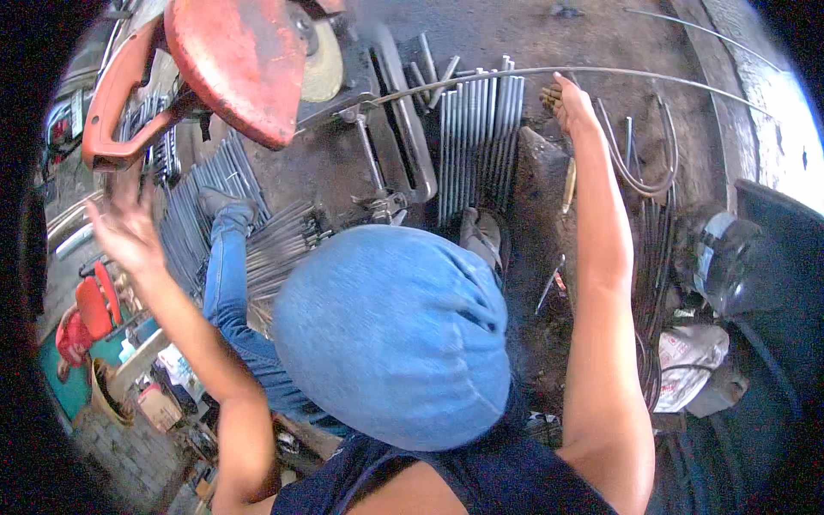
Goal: The person is using a circular saw to cut thin metal rods into shorter segments.
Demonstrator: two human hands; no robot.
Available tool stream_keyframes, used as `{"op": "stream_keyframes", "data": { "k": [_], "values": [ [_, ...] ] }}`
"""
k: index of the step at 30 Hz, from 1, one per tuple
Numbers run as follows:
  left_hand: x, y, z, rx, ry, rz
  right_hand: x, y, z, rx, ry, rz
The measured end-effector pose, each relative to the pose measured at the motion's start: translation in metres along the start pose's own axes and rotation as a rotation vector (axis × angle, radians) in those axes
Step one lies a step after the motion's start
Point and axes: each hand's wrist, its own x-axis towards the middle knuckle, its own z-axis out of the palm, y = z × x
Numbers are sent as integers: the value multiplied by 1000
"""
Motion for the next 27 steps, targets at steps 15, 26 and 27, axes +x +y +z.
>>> {"op": "stream_keyframes", "data": {
  "k": [15,26,27],
  "values": [
    [60,60,69,-348,-1135,-447,41,12,42,101,79,-87],
    [-48,27,52,-173,-420,-589,-1,52,114,108,-68,-231],
    [-62,16,51,-271,-435,-609,-4,55,120,128,-91,-209]
  ]
}}
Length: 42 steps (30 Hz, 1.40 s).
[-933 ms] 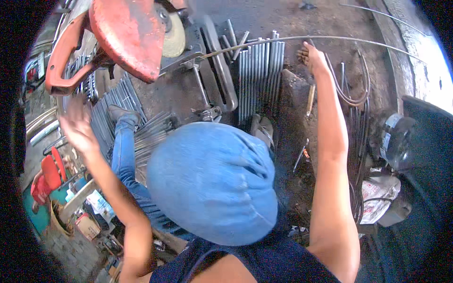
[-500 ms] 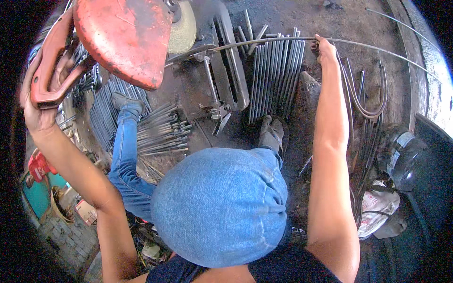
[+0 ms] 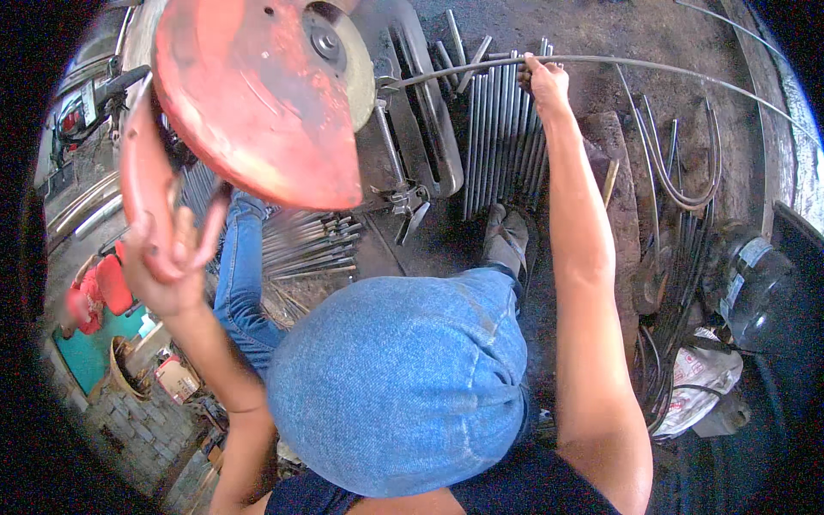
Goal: The person is using a circular saw to cut thin metal rods into shorter segments.
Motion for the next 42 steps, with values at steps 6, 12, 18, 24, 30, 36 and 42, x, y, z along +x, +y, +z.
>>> {"op": "stream_keyframes", "data": {
  "k": [6,12,18,24,30,36,42],
  "values": [
    [-21,-81,3,269,-45,161,-12,7,15,71,-68,-10],
    [-31,-110,2,372,31,222,-19,7,19,216,-61,-35],
    [-37,-146,-11,433,31,212,-19,8,19,230,-66,-30],
    [-39,-168,-20,352,6,179,-22,13,22,275,-95,-48],
    [-37,-165,-13,332,30,189,-28,24,42,266,-131,-33],
    [-38,-151,-8,350,41,81,-22,27,39,184,-146,-38],
    [-42,-157,-6,306,159,81,-22,31,40,249,-126,-35]
  ]
}}
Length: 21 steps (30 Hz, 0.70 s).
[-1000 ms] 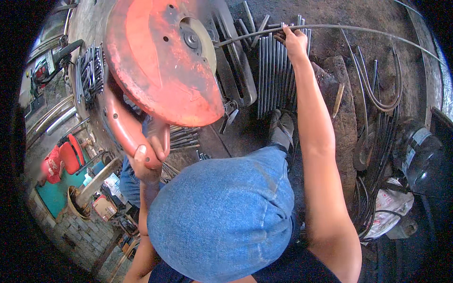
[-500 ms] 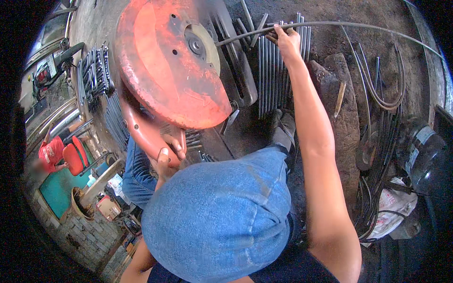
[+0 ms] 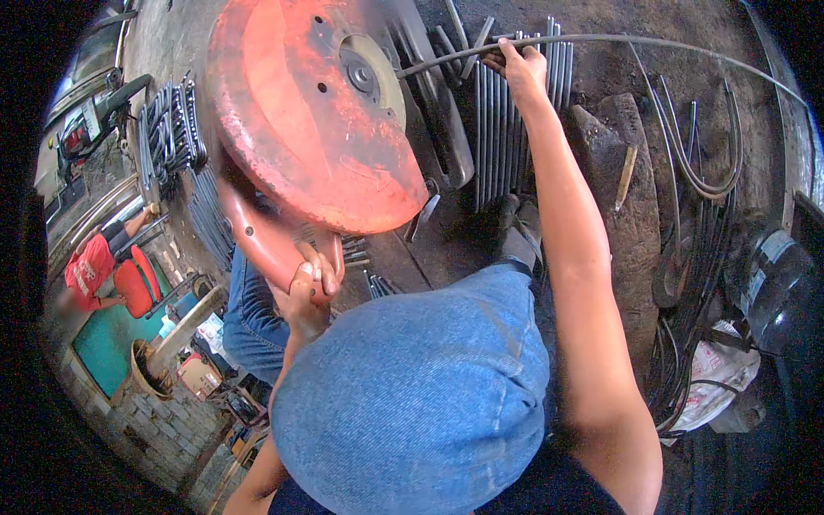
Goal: The person is using a circular saw to cut thin metal rods into shorter segments.
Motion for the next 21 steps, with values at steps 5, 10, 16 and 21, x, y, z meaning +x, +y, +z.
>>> {"op": "stream_keyframes", "data": {
  "k": [5,10,16,21],
  "values": [
    [-2,-15,-6,-17,-32,75,-2,0,2,1,0,-19],
    [-3,-49,-3,15,-12,118,-3,-1,5,43,37,-1],
    [-5,-68,-10,30,-52,143,-5,1,5,53,28,-25],
    [-3,-73,-9,64,-62,153,-5,0,7,35,43,-30]
  ]
}}
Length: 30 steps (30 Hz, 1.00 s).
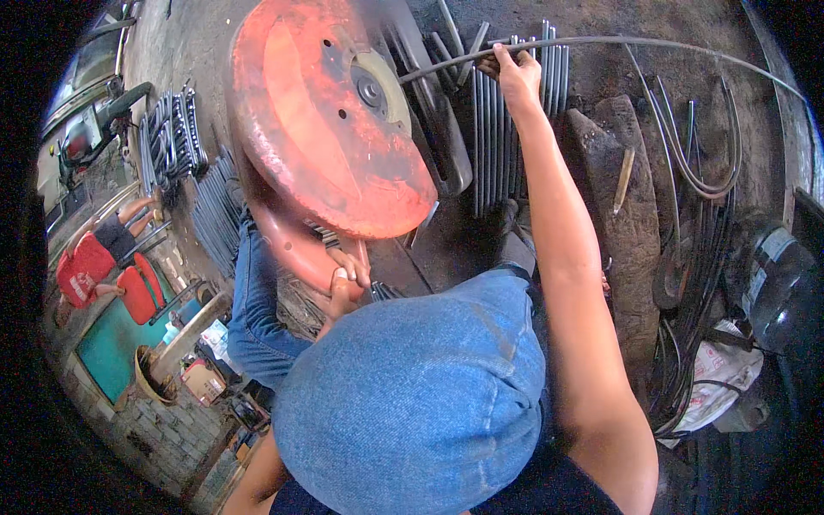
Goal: The person is using a circular saw to cut thin metal rods into shorter segments.
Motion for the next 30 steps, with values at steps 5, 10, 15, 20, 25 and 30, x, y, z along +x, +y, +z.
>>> {"op": "stream_keyframes", "data": {
  "k": [5,10,15,20,25,30],
  "values": [
    [0,-6,9,29,37,33,1,-1,-1,-8,-9,-3],
    [2,-9,13,2,44,52,2,2,-3,-62,3,1],
    [2,-16,8,51,-27,64,4,5,-4,-45,-1,-9],
    [0,-24,5,58,-56,2,3,5,-5,-35,-25,-29],
    [3,-30,6,15,-41,93,1,7,0,-3,-4,2],
    [1,-26,6,10,-40,48,-2,17,5,95,-52,14]
  ]
}}
